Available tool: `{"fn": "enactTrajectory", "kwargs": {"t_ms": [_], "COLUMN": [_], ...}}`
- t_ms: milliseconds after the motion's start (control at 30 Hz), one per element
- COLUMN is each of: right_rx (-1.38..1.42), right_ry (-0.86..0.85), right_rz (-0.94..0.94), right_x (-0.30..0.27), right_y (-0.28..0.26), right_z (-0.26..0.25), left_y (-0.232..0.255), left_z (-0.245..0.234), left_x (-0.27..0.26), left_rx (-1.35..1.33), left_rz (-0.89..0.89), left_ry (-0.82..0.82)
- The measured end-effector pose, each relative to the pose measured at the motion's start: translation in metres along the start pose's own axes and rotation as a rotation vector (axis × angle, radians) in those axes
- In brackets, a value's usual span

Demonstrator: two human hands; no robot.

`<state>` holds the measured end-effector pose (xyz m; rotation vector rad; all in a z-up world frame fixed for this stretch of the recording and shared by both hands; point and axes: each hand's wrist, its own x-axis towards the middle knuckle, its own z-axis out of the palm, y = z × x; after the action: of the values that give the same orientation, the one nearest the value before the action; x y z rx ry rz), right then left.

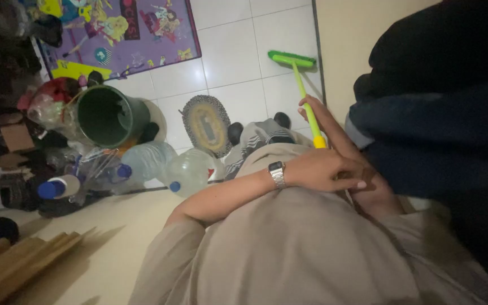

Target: The person is sweeping the tiled floor using a green broom.

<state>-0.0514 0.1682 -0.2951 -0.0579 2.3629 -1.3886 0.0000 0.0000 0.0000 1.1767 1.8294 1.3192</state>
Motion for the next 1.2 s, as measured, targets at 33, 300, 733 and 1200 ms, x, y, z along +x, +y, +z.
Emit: {"fn": "enactTrajectory", "kwargs": {"t_ms": [33, 300, 733, 1200], "right_rx": [0.009, -0.09, -0.053, -0.084], "right_ry": [0.013, 0.168, 0.301, 0.342], "right_rz": [0.007, -0.145, -0.112, -0.148], "right_x": [0.0, -0.026, -0.053, -0.076], "right_y": [0.008, -0.016, -0.029, -0.002], "right_z": [0.006, 0.056, 0.122, 0.096], "left_y": [-0.001, -0.007, -0.009, -0.001], "left_z": [-0.003, -0.018, -0.027, 0.004], "left_x": [-0.005, -0.062, -0.124, -0.091], "left_rx": [0.0, -0.042, -0.051, -0.09], "left_rz": [0.002, 0.084, 0.114, 0.194], "left_ry": [-0.017, -0.158, -0.376, -0.338]}}
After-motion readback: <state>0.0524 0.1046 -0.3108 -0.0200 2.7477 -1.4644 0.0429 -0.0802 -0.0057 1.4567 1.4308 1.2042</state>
